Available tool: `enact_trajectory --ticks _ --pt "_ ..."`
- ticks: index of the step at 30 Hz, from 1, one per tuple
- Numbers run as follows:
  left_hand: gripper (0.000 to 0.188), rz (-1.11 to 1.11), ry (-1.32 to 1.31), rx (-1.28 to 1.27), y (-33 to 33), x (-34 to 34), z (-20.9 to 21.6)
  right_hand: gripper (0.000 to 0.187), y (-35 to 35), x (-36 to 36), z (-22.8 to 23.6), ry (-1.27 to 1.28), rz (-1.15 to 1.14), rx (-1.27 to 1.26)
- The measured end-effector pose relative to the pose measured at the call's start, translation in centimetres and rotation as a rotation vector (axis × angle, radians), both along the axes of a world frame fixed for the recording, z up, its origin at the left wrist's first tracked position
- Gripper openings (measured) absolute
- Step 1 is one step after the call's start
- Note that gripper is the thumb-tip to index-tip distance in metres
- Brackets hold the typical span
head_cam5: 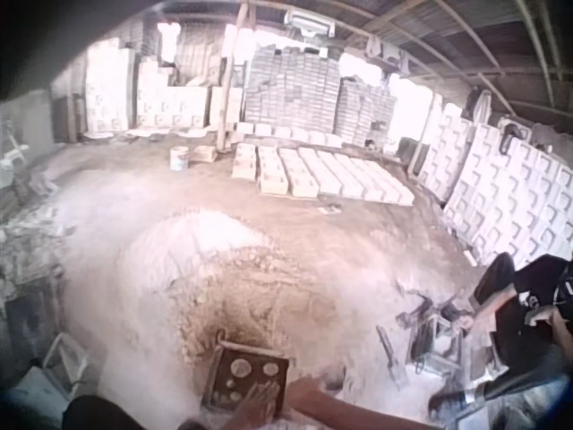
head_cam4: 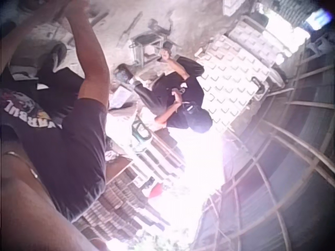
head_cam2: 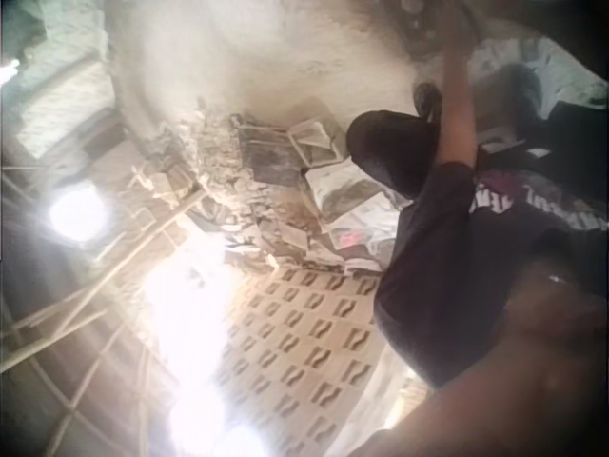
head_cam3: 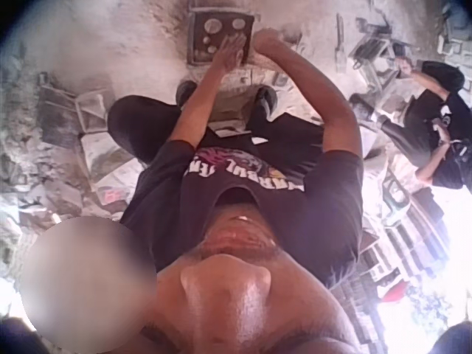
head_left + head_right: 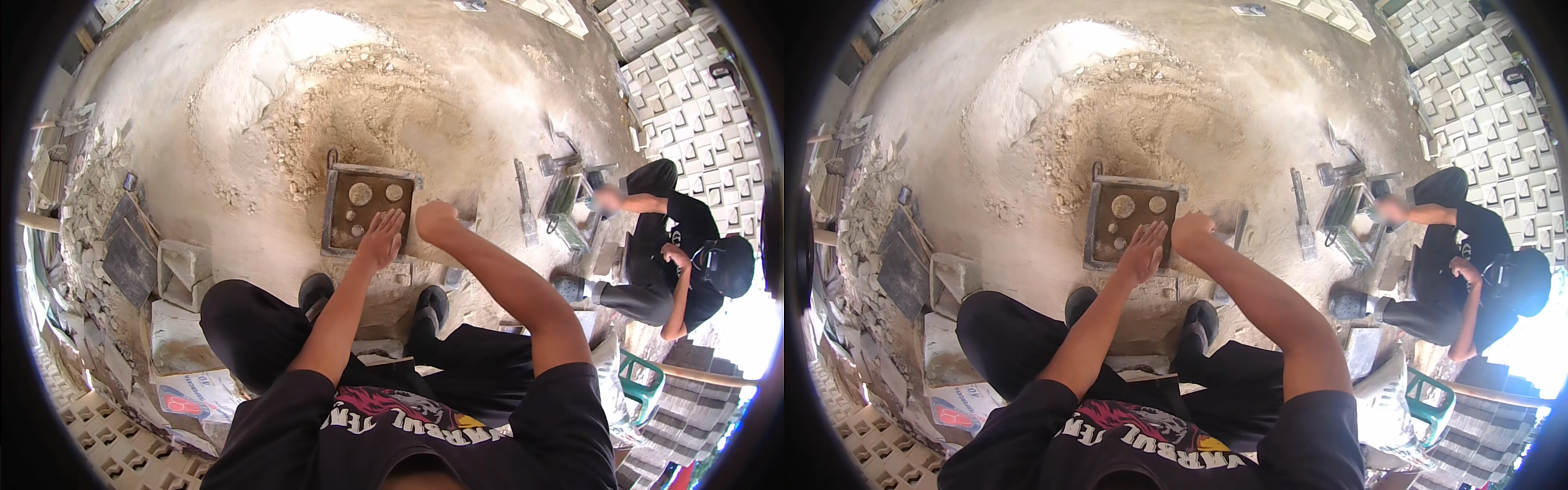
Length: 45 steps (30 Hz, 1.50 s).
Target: The person prepares a mold by filling it with a mixture and then uses a metal rod to compress and level the material within the circular patterns of the mold.
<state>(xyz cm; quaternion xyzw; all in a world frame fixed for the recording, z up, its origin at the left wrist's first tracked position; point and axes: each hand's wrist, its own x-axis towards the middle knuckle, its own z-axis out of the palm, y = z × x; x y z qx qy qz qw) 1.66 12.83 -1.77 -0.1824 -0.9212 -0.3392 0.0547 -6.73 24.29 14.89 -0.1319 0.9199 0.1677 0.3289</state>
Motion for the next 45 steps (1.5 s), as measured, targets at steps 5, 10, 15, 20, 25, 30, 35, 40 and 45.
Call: enact_trajectory --ticks 5,10,15,20,25,30,35,40,45 --pt "0.045 0.108 0.097 0.159 -1.6 -0.6 0.3 0.028 4.2 -3.3 2.4 0.011 0.027 -0.048" --pt "0.045 0.558 0.128 0.154 -6.8 -7.7 1.6 0.041 10.8 -7.5 3.8 0.175 -0.187 -0.118" --pt "0.054 0.47 -0.134 -0.236 -8.9 -12.7 -0.5 0.048 14.0 -11.5 -0.3 0.295 -0.391 -0.24" --pt "0.054 0.388 -0.19 -0.312 -9.5 -15.4 0.2 0.054 15.3 -16.0 -6.2 0.294 -0.454 -0.378" --pt "0.044 0.317 -0.011 -0.085 -10.2 -15.4 0.1 0.057 16.9 -20.5 -10.7 0.146 -0.406 -0.299" --pt "0.037 0.307 -0.04 -0.046 -10.6 -15.2 0.5 0.052 13.7 -24.1 -11.6 0.164 -0.245 -0.231" --pt "0.042 0.29 -0.018 -0.07 -10.8 -15.5 0.9 0.04 3.7 -29.1 -17.4 0.19 -0.139 -0.458" --pt "0.044 0.304 -0.021 -0.113 -10.3 -16.6 1.4 0.041 -4.9 -34.1 -18.1 0.117 -0.122 -0.55" --pt "0.046 0.33 -0.083 -0.108 -10.5 -15.1 0.7 0.04 -4.2 -31.3 -15.5 0.071 -0.082 -0.491"
